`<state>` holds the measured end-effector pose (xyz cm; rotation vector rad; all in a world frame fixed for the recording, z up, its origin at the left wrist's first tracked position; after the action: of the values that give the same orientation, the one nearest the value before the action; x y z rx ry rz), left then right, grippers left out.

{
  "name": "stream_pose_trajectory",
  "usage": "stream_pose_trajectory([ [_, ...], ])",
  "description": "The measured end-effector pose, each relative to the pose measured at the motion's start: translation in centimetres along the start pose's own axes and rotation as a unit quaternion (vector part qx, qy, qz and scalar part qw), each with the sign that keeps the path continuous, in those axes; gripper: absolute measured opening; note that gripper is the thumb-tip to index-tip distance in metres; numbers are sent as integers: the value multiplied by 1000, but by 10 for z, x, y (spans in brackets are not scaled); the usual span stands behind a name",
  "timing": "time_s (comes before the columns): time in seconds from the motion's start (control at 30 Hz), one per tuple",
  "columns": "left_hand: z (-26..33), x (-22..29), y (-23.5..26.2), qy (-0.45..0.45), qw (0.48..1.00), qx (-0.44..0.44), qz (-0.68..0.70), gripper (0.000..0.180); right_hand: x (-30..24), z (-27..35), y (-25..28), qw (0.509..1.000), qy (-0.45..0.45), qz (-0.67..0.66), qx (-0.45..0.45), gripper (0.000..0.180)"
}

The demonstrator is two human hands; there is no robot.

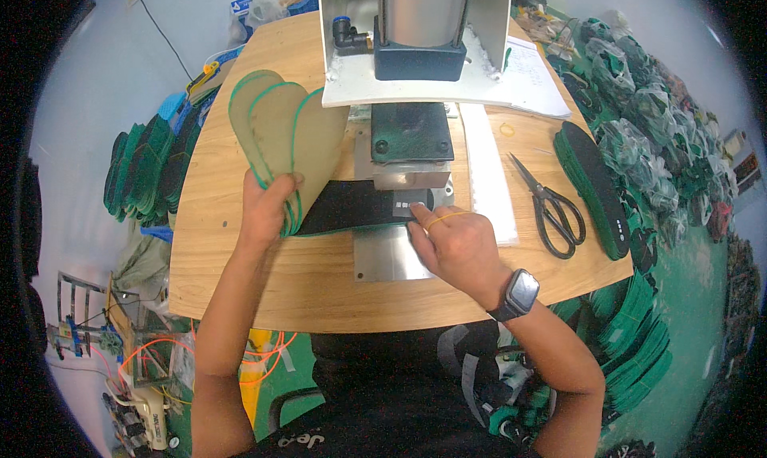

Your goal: The person applies stickers to shoe insoles by hand, uses a pneumatic press to secure them, and bundles the finished insoles with rubber bands.

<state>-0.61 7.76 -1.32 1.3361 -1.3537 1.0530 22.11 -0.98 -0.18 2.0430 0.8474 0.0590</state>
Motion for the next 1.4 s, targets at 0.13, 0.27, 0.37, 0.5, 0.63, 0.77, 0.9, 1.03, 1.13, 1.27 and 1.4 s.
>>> stream_pose_trajectory([
  [0.13,1,1,-1,4,1000,-11,8,10,0,0,-3,998,-18,14,-51,27],
  [0.27,1,0,-1,2,1000,2,13,10,3,2,-9,997,-24,23,-67,30],
  [0.37,2,5,-2,-5,1000,0,0,10,6,2,-8,998,-10,19,-58,32],
  [0.5,1,2,-2,-8,1000,-5,-12,9,1,3,-4,998,-19,-7,-56,35],
  [0.63,1,5,-3,-13,999,-12,-35,9,-2,5,-4,998,-6,-15,-62,38],
  [0.77,3,4,-4,-19,1000,1,-14,9,0,6,-10,997,1,-5,-78,39],
  [0.9,3,3,-4,-17,1000,-8,-9,9,2,8,-8,995,-9,-25,-92,39],
  [1.03,2,3,-2,-21,999,-2,-25,8,-7,13,-3,993,-20,-50,-103,31],
  [1.13,2,3,-1,-27,999,12,-25,8,-6,15,-7,992,-23,-63,-102,26],
  [1.27,2,6,-4,-15,999,23,23,11,2,12,-14,992,-30,-43,-113,26],
  [1.4,1,4,-2,5,1000,22,-18,13,3,12,-13,990,-48,-55,-125,30],
])
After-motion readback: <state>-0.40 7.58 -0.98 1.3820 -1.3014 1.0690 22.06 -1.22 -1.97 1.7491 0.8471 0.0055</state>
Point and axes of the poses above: each hand's wrist, its own z-axis away from the middle knuckle, its own y-axis out of the back of the hand, x = y × z, the point moved 7 cm from there along -z, towards the middle knuckle, and after that the axes turned 1 degree about z, right-handed, at the moved point
